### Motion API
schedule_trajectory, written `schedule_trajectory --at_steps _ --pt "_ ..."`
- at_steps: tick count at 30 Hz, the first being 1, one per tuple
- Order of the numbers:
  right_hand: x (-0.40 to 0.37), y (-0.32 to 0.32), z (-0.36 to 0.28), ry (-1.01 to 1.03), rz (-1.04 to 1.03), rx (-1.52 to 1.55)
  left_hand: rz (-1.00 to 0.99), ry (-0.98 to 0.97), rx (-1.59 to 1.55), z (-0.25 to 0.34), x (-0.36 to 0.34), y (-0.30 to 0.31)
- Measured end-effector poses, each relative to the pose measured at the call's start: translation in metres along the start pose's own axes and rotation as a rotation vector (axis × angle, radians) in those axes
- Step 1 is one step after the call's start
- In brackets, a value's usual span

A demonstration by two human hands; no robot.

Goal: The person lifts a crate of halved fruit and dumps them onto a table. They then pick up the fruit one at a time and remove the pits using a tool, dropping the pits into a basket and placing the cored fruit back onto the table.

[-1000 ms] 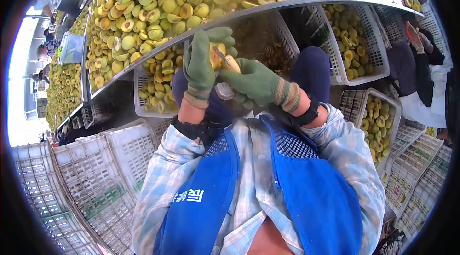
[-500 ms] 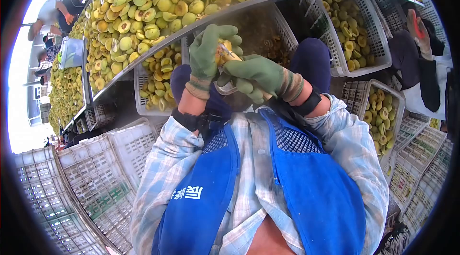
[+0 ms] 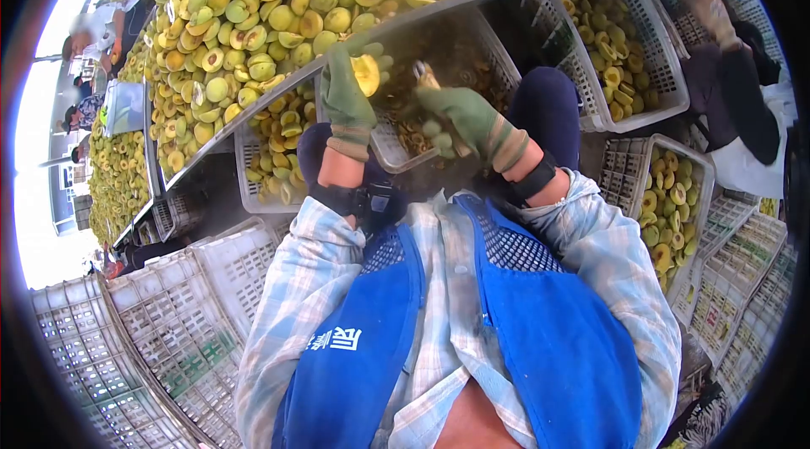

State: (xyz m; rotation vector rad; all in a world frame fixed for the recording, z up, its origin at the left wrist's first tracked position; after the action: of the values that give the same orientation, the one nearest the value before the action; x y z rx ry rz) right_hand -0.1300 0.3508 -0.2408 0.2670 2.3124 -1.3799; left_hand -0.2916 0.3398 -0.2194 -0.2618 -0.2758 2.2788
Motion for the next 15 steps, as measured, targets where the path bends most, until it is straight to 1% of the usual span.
schedule_trajectory --at_steps 2,3,5,6,7,8,10,11,12,13,14,15 --pt "0.002 0.011 0.003 -0.056 0.026 -0.152 0.064 -0.027 0.091 0.012 -0.003 0.017" --pt "0.006 0.011 0.002 -0.060 -0.010 -0.053 0.115 -0.043 0.147 0.019 -0.004 0.032" --pt "0.015 0.031 0.005 -0.026 0.105 -0.068 0.216 -0.058 0.233 0.036 -0.008 0.064" --pt "0.018 0.040 0.007 -0.007 0.165 -0.074 0.187 -0.108 0.305 0.046 -0.010 0.084" --pt "0.020 0.040 0.011 -0.028 0.147 -0.101 0.261 -0.291 0.662 0.056 -0.004 0.131" --pt "0.018 0.038 0.011 -0.009 0.158 -0.091 0.335 -0.471 1.021 0.064 -0.003 0.157" --pt "0.017 0.029 0.014 0.013 0.157 -0.092 0.403 -0.509 1.431 0.077 -0.009 0.151" --pt "0.026 0.037 0.018 0.030 0.140 -0.145 0.472 -0.514 1.647 0.090 -0.014 0.153" --pt "0.037 0.045 0.022 0.042 0.108 -0.203 0.364 -0.384 1.646 0.085 -0.001 0.152" --pt "0.039 0.046 0.026 0.003 0.138 -0.161 0.265 -0.252 1.629 0.074 0.018 0.143" --pt "0.039 0.047 0.030 -0.034 0.175 -0.121 0.221 -0.276 1.594 0.064 0.034 0.133" --pt "0.038 0.044 0.028 -0.033 0.168 -0.200 0.126 -0.189 1.636 0.068 0.046 0.103"
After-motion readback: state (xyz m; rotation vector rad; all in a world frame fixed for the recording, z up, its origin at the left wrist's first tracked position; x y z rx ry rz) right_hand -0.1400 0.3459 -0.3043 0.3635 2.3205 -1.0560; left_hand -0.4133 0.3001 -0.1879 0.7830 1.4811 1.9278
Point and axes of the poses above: each hand's wrist, its own x-axis towards the middle knuckle, its own y-axis out of the back of the hand, z = x × y, the point moved 10 cm from there along x, towards the middle knuckle, and after that the axes turned 7 degrees about -z, right-handed, at the moved point
